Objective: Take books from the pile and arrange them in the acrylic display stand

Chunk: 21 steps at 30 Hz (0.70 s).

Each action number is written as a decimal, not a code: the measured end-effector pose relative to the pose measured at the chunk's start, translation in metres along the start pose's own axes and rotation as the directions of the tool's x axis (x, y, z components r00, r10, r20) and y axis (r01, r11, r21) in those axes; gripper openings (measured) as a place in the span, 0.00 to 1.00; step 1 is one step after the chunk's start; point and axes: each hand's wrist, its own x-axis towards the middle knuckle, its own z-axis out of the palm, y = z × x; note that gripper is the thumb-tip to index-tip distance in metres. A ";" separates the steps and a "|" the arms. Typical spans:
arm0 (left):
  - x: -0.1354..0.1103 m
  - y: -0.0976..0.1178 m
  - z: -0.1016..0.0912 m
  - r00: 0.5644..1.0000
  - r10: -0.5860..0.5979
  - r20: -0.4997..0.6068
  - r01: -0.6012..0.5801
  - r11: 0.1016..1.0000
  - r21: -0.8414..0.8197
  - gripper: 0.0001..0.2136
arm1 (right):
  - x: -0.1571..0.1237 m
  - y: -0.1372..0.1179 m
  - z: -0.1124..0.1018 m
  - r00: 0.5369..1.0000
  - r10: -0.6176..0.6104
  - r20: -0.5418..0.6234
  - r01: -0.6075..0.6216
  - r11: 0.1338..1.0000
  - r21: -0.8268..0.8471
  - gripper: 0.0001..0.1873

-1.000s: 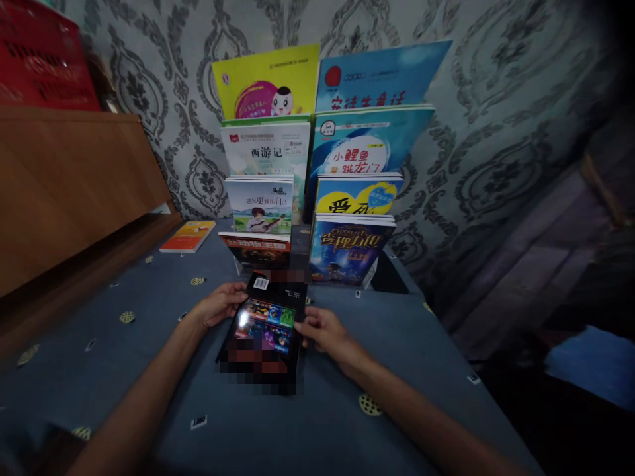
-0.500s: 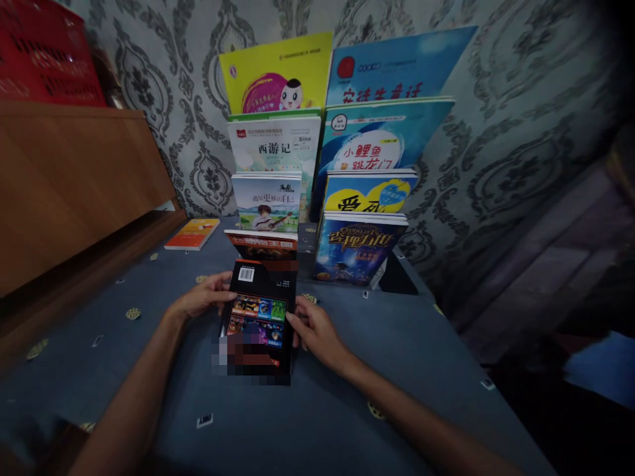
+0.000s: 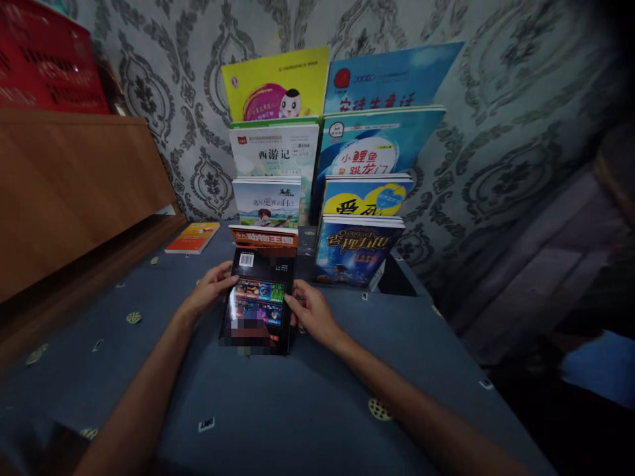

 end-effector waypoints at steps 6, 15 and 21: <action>0.018 0.004 0.003 0.999 0.039 -0.035 -0.040 0.999 -0.002 0.25 | 0.020 0.002 -0.008 0.997 -0.015 -0.077 0.012 0.999 -0.035 0.08; 0.044 0.011 0.006 0.982 0.146 -0.116 -0.137 0.987 0.081 0.26 | 0.046 -0.002 -0.022 0.982 -0.116 -0.147 0.086 0.977 -0.195 0.07; 0.055 0.016 0.008 0.917 0.357 -0.175 -0.329 0.929 0.170 0.25 | 0.051 -0.006 -0.025 0.929 -0.327 -0.171 0.240 0.887 -0.394 0.06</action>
